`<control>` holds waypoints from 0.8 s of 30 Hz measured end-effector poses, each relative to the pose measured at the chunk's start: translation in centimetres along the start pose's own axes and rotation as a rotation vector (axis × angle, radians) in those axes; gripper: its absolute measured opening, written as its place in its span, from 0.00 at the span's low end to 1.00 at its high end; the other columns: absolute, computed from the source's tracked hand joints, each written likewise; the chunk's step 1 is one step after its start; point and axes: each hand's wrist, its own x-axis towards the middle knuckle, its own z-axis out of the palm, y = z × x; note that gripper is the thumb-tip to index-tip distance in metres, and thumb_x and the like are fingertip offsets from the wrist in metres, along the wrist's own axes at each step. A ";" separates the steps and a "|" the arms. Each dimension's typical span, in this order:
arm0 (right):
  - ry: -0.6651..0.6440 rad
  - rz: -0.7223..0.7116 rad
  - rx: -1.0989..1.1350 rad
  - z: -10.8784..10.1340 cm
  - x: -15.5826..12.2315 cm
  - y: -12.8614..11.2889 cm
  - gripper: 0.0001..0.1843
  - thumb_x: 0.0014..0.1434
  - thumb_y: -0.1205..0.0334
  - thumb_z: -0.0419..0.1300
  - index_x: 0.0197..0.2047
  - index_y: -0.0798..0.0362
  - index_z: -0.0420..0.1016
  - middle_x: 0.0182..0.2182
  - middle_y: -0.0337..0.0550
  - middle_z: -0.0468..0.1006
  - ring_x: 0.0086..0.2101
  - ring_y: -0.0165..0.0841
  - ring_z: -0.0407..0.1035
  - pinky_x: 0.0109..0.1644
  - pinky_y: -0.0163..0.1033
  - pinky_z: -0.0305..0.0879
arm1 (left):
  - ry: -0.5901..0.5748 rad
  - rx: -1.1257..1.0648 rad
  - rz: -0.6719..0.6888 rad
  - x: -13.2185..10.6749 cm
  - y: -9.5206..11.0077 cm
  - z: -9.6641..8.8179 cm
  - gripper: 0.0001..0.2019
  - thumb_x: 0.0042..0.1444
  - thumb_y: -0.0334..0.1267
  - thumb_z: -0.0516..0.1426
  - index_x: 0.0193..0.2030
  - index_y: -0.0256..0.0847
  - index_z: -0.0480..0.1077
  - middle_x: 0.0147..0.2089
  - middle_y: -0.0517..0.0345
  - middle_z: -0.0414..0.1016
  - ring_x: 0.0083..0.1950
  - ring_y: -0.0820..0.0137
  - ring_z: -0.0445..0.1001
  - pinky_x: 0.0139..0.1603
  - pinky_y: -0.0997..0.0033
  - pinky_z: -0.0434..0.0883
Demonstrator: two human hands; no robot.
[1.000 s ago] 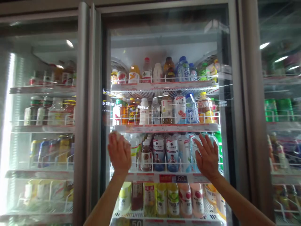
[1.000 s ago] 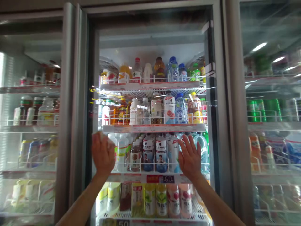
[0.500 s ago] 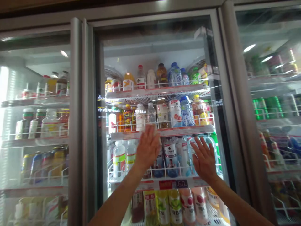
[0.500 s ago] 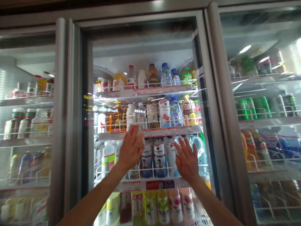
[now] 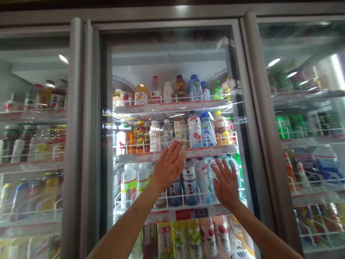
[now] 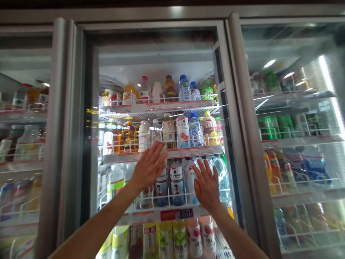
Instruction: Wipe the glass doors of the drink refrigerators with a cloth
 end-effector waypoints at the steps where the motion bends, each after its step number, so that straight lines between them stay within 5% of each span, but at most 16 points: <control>1: -0.001 -0.002 0.002 0.0 0.0 0.0 0.33 0.59 0.68 0.49 0.67 0.46 0.47 0.64 0.43 0.54 0.64 0.40 0.45 0.66 0.56 0.40 | 0.046 0.023 -0.092 0.6 -0.4 0.0 0.24 0.60 0.37 0.49 0.63 0.44 0.53 0.70 0.51 0.44 0.71 0.63 0.38 0.67 0.54 0.51; 3: 0.001 -0.002 0.002 0.0 0.0 0.0 0.33 0.59 0.68 0.49 0.67 0.47 0.47 0.64 0.43 0.54 0.64 0.40 0.44 0.66 0.56 0.40 | 0.173 0.071 -0.316 1.5 -1.1 0.1 0.25 0.60 0.37 0.49 0.64 0.42 0.52 0.71 0.49 0.40 0.71 0.60 0.35 0.67 0.49 0.49; 5: 0.006 0.002 0.003 0.0 0.1 -0.1 0.33 0.59 0.68 0.49 0.67 0.47 0.47 0.64 0.44 0.55 0.64 0.40 0.44 0.67 0.55 0.39 | 0.197 0.059 -0.336 2.0 -0.4 0.5 0.25 0.60 0.37 0.48 0.64 0.41 0.51 0.71 0.49 0.37 0.71 0.59 0.32 0.67 0.47 0.49; 8: 0.001 0.013 0.020 0.0 0.1 -0.2 0.32 0.59 0.68 0.49 0.67 0.48 0.47 0.64 0.45 0.56 0.64 0.39 0.44 0.67 0.56 0.39 | 0.008 -0.054 0.046 2.6 2.3 1.5 0.23 0.60 0.37 0.49 0.62 0.43 0.54 0.71 0.53 0.41 0.71 0.62 0.34 0.67 0.53 0.52; 10: -0.012 0.019 0.054 -0.2 0.2 -0.2 0.32 0.60 0.68 0.48 0.67 0.49 0.47 0.63 0.46 0.58 0.64 0.39 0.44 0.66 0.56 0.39 | -0.044 -0.084 0.182 3.7 3.2 2.0 0.21 0.60 0.37 0.49 0.61 0.43 0.57 0.70 0.54 0.46 0.71 0.65 0.35 0.67 0.57 0.53; 14: 0.002 0.086 0.147 -1.5 0.6 0.5 0.31 0.61 0.66 0.46 0.67 0.48 0.46 0.63 0.47 0.56 0.64 0.38 0.47 0.65 0.55 0.45 | 0.151 -0.043 -0.202 7.5 2.0 2.7 0.21 0.61 0.37 0.47 0.61 0.40 0.55 0.70 0.49 0.44 0.71 0.62 0.33 0.67 0.49 0.51; 16: 0.062 0.174 0.157 -2.5 0.9 1.2 0.30 0.62 0.66 0.45 0.66 0.47 0.47 0.64 0.47 0.55 0.63 0.39 0.48 0.63 0.56 0.48 | 0.157 -0.073 -0.236 8.3 2.8 3.3 0.22 0.60 0.36 0.47 0.62 0.40 0.55 0.71 0.49 0.42 0.71 0.61 0.31 0.67 0.47 0.50; 21: 0.134 0.265 0.155 -5.6 1.3 3.5 0.28 0.62 0.65 0.45 0.66 0.45 0.50 0.63 0.47 0.57 0.61 0.41 0.53 0.61 0.59 0.53 | -0.096 -0.203 0.427 6.3 9.7 4.8 0.20 0.59 0.36 0.49 0.58 0.38 0.60 0.70 0.51 0.46 0.71 0.63 0.34 0.69 0.58 0.48; 22: 0.125 0.259 0.148 -6.2 1.2 4.0 0.28 0.62 0.64 0.45 0.65 0.44 0.50 0.63 0.47 0.58 0.61 0.41 0.53 0.61 0.59 0.53 | -0.114 -0.210 0.485 6.6 10.2 5.0 0.20 0.59 0.36 0.49 0.58 0.39 0.60 0.70 0.53 0.47 0.71 0.64 0.35 0.69 0.59 0.48; 24: 0.103 0.252 0.129 -7.2 1.0 5.0 0.28 0.62 0.64 0.45 0.65 0.44 0.50 0.62 0.47 0.58 0.61 0.41 0.54 0.60 0.59 0.54 | -0.078 -0.195 0.365 8.7 9.4 5.1 0.20 0.60 0.36 0.47 0.59 0.39 0.59 0.69 0.53 0.48 0.71 0.64 0.36 0.69 0.58 0.49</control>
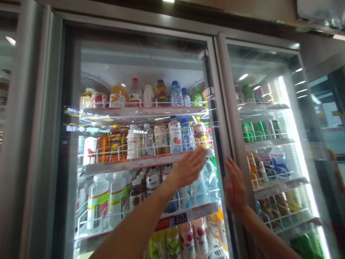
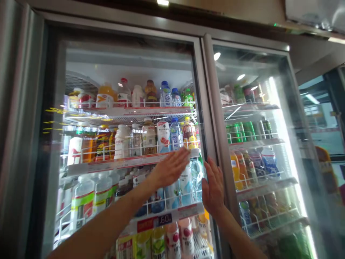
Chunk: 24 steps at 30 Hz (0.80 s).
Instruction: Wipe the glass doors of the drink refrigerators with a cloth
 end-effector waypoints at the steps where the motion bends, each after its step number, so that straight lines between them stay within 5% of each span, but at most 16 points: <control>1: -0.006 0.002 -0.013 -0.4 0.0 0.4 0.28 0.62 0.64 0.45 0.65 0.43 0.50 0.62 0.47 0.58 0.61 0.41 0.54 0.60 0.59 0.54 | 0.054 0.021 -0.146 1.2 -1.4 -0.3 0.20 0.60 0.35 0.46 0.60 0.38 0.58 0.69 0.50 0.48 0.71 0.63 0.35 0.68 0.56 0.49; 3: -0.003 0.007 -0.034 -1.0 0.2 1.3 0.28 0.62 0.64 0.45 0.65 0.43 0.51 0.62 0.47 0.58 0.60 0.41 0.55 0.60 0.59 0.55 | 0.169 0.054 -0.437 3.9 -4.0 -0.6 0.21 0.61 0.35 0.45 0.60 0.36 0.58 0.69 0.46 0.48 0.71 0.61 0.35 0.67 0.51 0.49; 5: 0.002 -0.002 -0.042 -1.4 0.5 2.2 0.28 0.62 0.64 0.45 0.65 0.43 0.51 0.62 0.47 0.59 0.60 0.41 0.55 0.60 0.59 0.55 | 0.205 0.048 -0.500 5.9 -4.4 -0.3 0.20 0.61 0.35 0.45 0.59 0.35 0.60 0.69 0.45 0.48 0.71 0.59 0.36 0.67 0.50 0.50; 11: 0.054 -0.047 -0.063 -2.5 2.4 4.6 0.27 0.62 0.64 0.44 0.65 0.46 0.53 0.62 0.45 0.59 0.62 0.40 0.52 0.63 0.56 0.51 | 0.003 -0.029 0.167 6.9 1.1 3.0 0.18 0.58 0.36 0.48 0.54 0.38 0.65 0.67 0.52 0.55 0.71 0.63 0.40 0.68 0.58 0.49; 13: 0.072 -0.050 -0.041 -2.6 3.0 5.2 0.26 0.62 0.64 0.44 0.64 0.46 0.54 0.62 0.45 0.60 0.61 0.40 0.53 0.63 0.56 0.51 | 0.016 -0.018 0.059 8.2 -0.4 2.6 0.19 0.58 0.36 0.48 0.56 0.36 0.63 0.67 0.51 0.54 0.71 0.63 0.41 0.67 0.57 0.50; 17: 0.058 -0.050 -0.005 -2.0 3.8 5.9 0.26 0.62 0.64 0.45 0.64 0.45 0.55 0.61 0.46 0.61 0.60 0.40 0.55 0.61 0.56 0.54 | 0.136 0.012 -0.404 11.6 -3.7 1.4 0.21 0.59 0.34 0.46 0.58 0.33 0.60 0.69 0.45 0.49 0.71 0.58 0.38 0.67 0.50 0.49; 19: 0.038 -0.048 0.023 -1.6 4.1 5.9 0.26 0.62 0.63 0.45 0.64 0.45 0.55 0.61 0.46 0.60 0.60 0.41 0.55 0.60 0.57 0.55 | 0.099 -0.008 -0.303 11.4 -2.3 1.9 0.19 0.58 0.34 0.47 0.56 0.34 0.63 0.68 0.47 0.51 0.71 0.58 0.39 0.67 0.52 0.49; 22: 0.049 -0.046 0.046 -1.2 4.4 5.8 0.25 0.62 0.64 0.45 0.63 0.46 0.56 0.61 0.47 0.60 0.60 0.41 0.55 0.61 0.57 0.55 | -0.017 -0.053 0.074 9.2 1.2 2.9 0.19 0.57 0.35 0.48 0.55 0.37 0.63 0.67 0.53 0.54 0.71 0.62 0.40 0.68 0.58 0.48; 24: 0.053 -0.050 0.056 -1.1 4.5 5.7 0.25 0.62 0.64 0.45 0.63 0.46 0.57 0.61 0.47 0.60 0.60 0.41 0.56 0.61 0.57 0.55 | -0.053 -0.055 0.149 8.3 1.4 2.8 0.20 0.58 0.36 0.48 0.57 0.38 0.61 0.68 0.55 0.53 0.71 0.64 0.40 0.68 0.59 0.48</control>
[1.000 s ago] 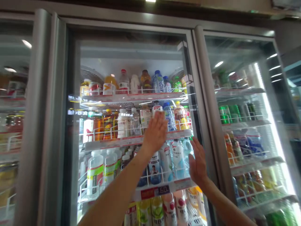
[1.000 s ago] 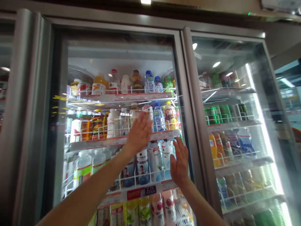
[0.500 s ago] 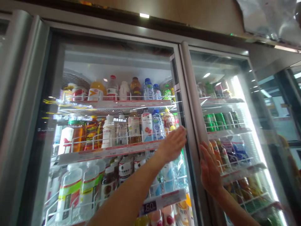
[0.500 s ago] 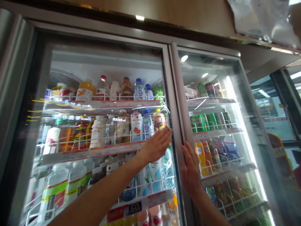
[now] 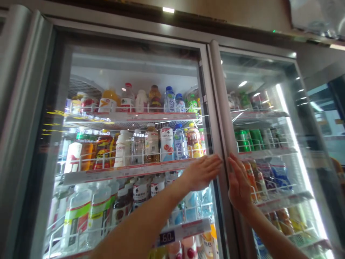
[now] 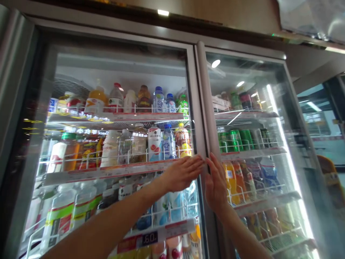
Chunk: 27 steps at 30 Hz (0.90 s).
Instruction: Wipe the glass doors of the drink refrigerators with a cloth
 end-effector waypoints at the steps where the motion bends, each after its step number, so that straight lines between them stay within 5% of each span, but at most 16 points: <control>1: 0.001 -0.001 0.005 0.0 0.1 -0.1 0.25 0.62 0.64 0.45 0.63 0.46 0.57 0.61 0.47 0.60 0.60 0.41 0.56 0.61 0.57 0.55 | 0.012 0.011 -0.065 -0.1 -0.8 -0.4 0.21 0.59 0.36 0.47 0.59 0.38 0.59 0.68 0.54 0.52 0.71 0.64 0.40 0.68 0.58 0.49; 5: -0.001 -0.014 0.037 0.5 1.4 -1.4 0.25 0.62 0.64 0.44 0.63 0.46 0.57 0.60 0.46 0.62 0.59 0.40 0.58 0.60 0.55 0.58 | 0.168 0.052 -0.551 1.5 -5.9 -2.3 0.25 0.60 0.36 0.44 0.64 0.31 0.49 0.69 0.46 0.48 0.71 0.62 0.38 0.68 0.54 0.48; 10: -0.014 -0.087 0.127 4.1 5.8 -4.5 0.27 0.64 0.63 0.41 0.65 0.47 0.51 0.61 0.45 0.61 0.59 0.37 0.57 0.61 0.50 0.59 | 0.178 0.039 -0.435 1.7 -5.8 -2.2 0.29 0.60 0.41 0.45 0.66 0.29 0.45 0.68 0.43 0.50 0.71 0.64 0.39 0.68 0.56 0.49; 15: -0.177 -0.112 -0.083 9.6 9.8 -4.5 0.27 0.65 0.57 0.39 0.66 0.52 0.50 0.61 0.47 0.61 0.61 0.38 0.54 0.62 0.51 0.56 | 0.125 0.152 -0.616 -5.9 -5.8 -4.3 0.40 0.53 0.56 0.52 0.65 0.30 0.47 0.69 0.37 0.47 0.70 0.54 0.41 0.67 0.46 0.44; 18: -0.096 -0.044 -0.213 11.2 12.7 -1.9 0.27 0.64 0.54 0.42 0.64 0.52 0.53 0.62 0.51 0.58 0.62 0.44 0.49 0.62 0.60 0.50 | 0.144 0.272 -0.801 -12.6 -7.7 -6.8 0.38 0.56 0.58 0.47 0.66 0.37 0.46 0.69 0.42 0.46 0.70 0.55 0.42 0.66 0.44 0.43; 21: 0.051 0.002 -0.205 12.7 15.6 -1.2 0.28 0.63 0.54 0.43 0.65 0.53 0.52 0.64 0.52 0.52 0.64 0.47 0.42 0.62 0.64 0.44 | 0.230 0.351 -0.955 -17.3 -9.0 -8.5 0.36 0.59 0.57 0.40 0.67 0.33 0.46 0.70 0.39 0.43 0.70 0.52 0.41 0.66 0.42 0.43; 23: -0.005 -0.103 -0.200 14.2 16.1 -3.3 0.27 0.63 0.56 0.43 0.65 0.53 0.52 0.65 0.49 0.51 0.65 0.45 0.38 0.64 0.61 0.43 | 0.246 0.353 -0.973 -18.4 -9.2 -8.9 0.36 0.59 0.56 0.39 0.67 0.33 0.46 0.70 0.40 0.43 0.70 0.52 0.40 0.66 0.42 0.44; 27: -0.381 -0.603 -0.237 15.9 14.9 -7.8 0.24 0.63 0.56 0.46 0.62 0.44 0.56 0.65 0.35 0.51 0.65 0.36 0.38 0.67 0.51 0.42 | 0.263 0.328 -0.953 -18.4 -9.0 -8.8 0.34 0.60 0.55 0.40 0.68 0.36 0.44 0.70 0.44 0.42 0.70 0.54 0.41 0.66 0.43 0.45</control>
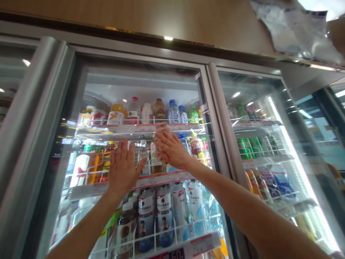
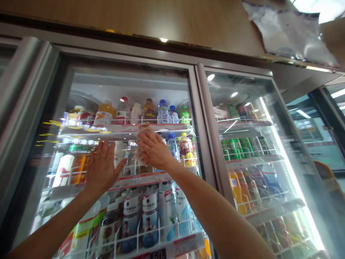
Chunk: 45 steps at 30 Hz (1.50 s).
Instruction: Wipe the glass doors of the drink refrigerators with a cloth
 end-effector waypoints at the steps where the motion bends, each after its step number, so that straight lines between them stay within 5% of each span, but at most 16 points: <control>1: -0.025 -0.051 -0.006 -0.3 -0.1 0.1 0.23 0.63 0.55 0.47 0.61 0.41 0.57 0.65 0.33 0.51 0.65 0.35 0.39 0.67 0.51 0.42 | 0.005 -0.007 0.007 0.0 0.1 0.1 0.34 0.60 0.54 0.41 0.68 0.36 0.44 0.70 0.44 0.42 0.70 0.54 0.41 0.66 0.43 0.45; 7: 0.208 0.562 -0.016 -1.9 0.9 6.8 0.24 0.64 0.59 0.42 0.61 0.56 0.59 0.64 0.48 0.55 0.64 0.45 0.42 0.64 0.60 0.43 | 0.021 -0.003 0.011 -0.1 0.1 0.3 0.34 0.60 0.53 0.42 0.67 0.34 0.44 0.69 0.40 0.44 0.71 0.54 0.40 0.66 0.43 0.43; 9: 0.158 0.434 0.008 -1.4 2.4 5.2 0.25 0.64 0.59 0.41 0.62 0.55 0.58 0.63 0.46 0.56 0.65 0.42 0.41 0.65 0.57 0.43 | 0.015 -0.014 0.008 -0.2 0.0 0.2 0.34 0.60 0.52 0.43 0.67 0.33 0.46 0.69 0.39 0.45 0.70 0.54 0.40 0.66 0.44 0.44; 11: 0.039 0.162 0.022 -0.9 3.2 2.0 0.24 0.64 0.57 0.42 0.62 0.50 0.58 0.64 0.40 0.55 0.65 0.37 0.41 0.66 0.52 0.44 | 0.010 -0.031 0.006 -0.2 0.0 0.1 0.33 0.60 0.52 0.44 0.67 0.33 0.47 0.69 0.40 0.45 0.71 0.55 0.40 0.67 0.45 0.44; 14: -0.052 -0.082 -0.001 -1.1 2.0 -0.3 0.23 0.64 0.56 0.43 0.61 0.45 0.59 0.64 0.34 0.55 0.65 0.34 0.41 0.67 0.49 0.44 | 0.001 -0.050 0.008 -0.4 0.0 0.0 0.32 0.60 0.51 0.44 0.67 0.35 0.47 0.69 0.42 0.45 0.71 0.55 0.40 0.67 0.44 0.44; 19: 0.137 0.442 -0.094 -2.4 -4.7 2.9 0.25 0.64 0.60 0.42 0.62 0.58 0.58 0.64 0.52 0.55 0.65 0.42 0.43 0.63 0.56 0.49 | -0.012 -0.043 0.016 -0.7 -0.1 0.1 0.32 0.60 0.50 0.44 0.67 0.35 0.46 0.70 0.42 0.44 0.71 0.56 0.40 0.67 0.45 0.43; 24: 0.064 0.106 -0.038 -2.0 -11.1 0.6 0.31 0.63 0.59 0.45 0.68 0.47 0.42 0.67 0.42 0.47 0.65 0.39 0.39 0.64 0.53 0.49 | -0.008 -0.024 0.014 -0.6 -0.1 0.3 0.32 0.60 0.51 0.43 0.67 0.34 0.46 0.70 0.41 0.43 0.71 0.56 0.39 0.67 0.45 0.43; 28: 0.206 0.480 -0.157 -2.1 -12.6 -0.3 0.33 0.64 0.61 0.42 0.68 0.45 0.31 0.68 0.40 0.37 0.65 0.42 0.38 0.64 0.56 0.48 | -0.006 -0.017 0.018 -0.3 0.1 0.2 0.32 0.60 0.51 0.44 0.67 0.33 0.47 0.69 0.40 0.44 0.71 0.56 0.39 0.67 0.46 0.43; 31: 0.146 0.524 -0.138 -2.0 -15.6 -3.3 0.34 0.64 0.60 0.43 0.69 0.47 0.30 0.68 0.42 0.36 0.65 0.44 0.37 0.63 0.58 0.48 | -0.015 -0.001 0.061 -2.2 0.6 -0.2 0.32 0.60 0.49 0.46 0.67 0.33 0.45 0.70 0.40 0.43 0.71 0.56 0.38 0.67 0.47 0.42; 36: -0.030 0.428 -0.082 -2.6 -25.4 -11.5 0.35 0.62 0.62 0.46 0.69 0.51 0.35 0.68 0.44 0.36 0.66 0.44 0.36 0.63 0.56 0.48 | -0.087 0.014 0.225 -9.7 1.3 -1.5 0.34 0.60 0.44 0.48 0.69 0.38 0.38 0.69 0.44 0.46 0.71 0.60 0.39 0.67 0.50 0.44; 38: -0.023 0.448 -0.088 -2.8 -26.2 -11.5 0.34 0.62 0.64 0.44 0.69 0.49 0.35 0.68 0.42 0.37 0.66 0.42 0.36 0.64 0.55 0.47 | -0.090 0.017 0.236 -11.8 1.3 -1.8 0.33 0.60 0.44 0.47 0.69 0.38 0.37 0.69 0.44 0.47 0.71 0.60 0.40 0.67 0.51 0.44; 42: 0.083 0.636 -0.116 -2.4 -22.5 -7.5 0.34 0.63 0.62 0.43 0.68 0.45 0.31 0.68 0.41 0.37 0.66 0.42 0.38 0.64 0.57 0.47 | -0.086 -0.013 0.205 -12.6 1.5 -2.0 0.33 0.61 0.44 0.47 0.69 0.40 0.37 0.69 0.44 0.48 0.71 0.61 0.41 0.67 0.51 0.43; 45: 0.042 0.639 -0.106 -2.4 -24.0 -8.9 0.35 0.63 0.60 0.44 0.69 0.47 0.30 0.68 0.42 0.35 0.66 0.43 0.37 0.64 0.58 0.47 | -0.104 -0.075 0.160 -12.7 1.8 -2.1 0.32 0.61 0.47 0.46 0.68 0.41 0.38 0.69 0.45 0.48 0.71 0.62 0.41 0.67 0.50 0.43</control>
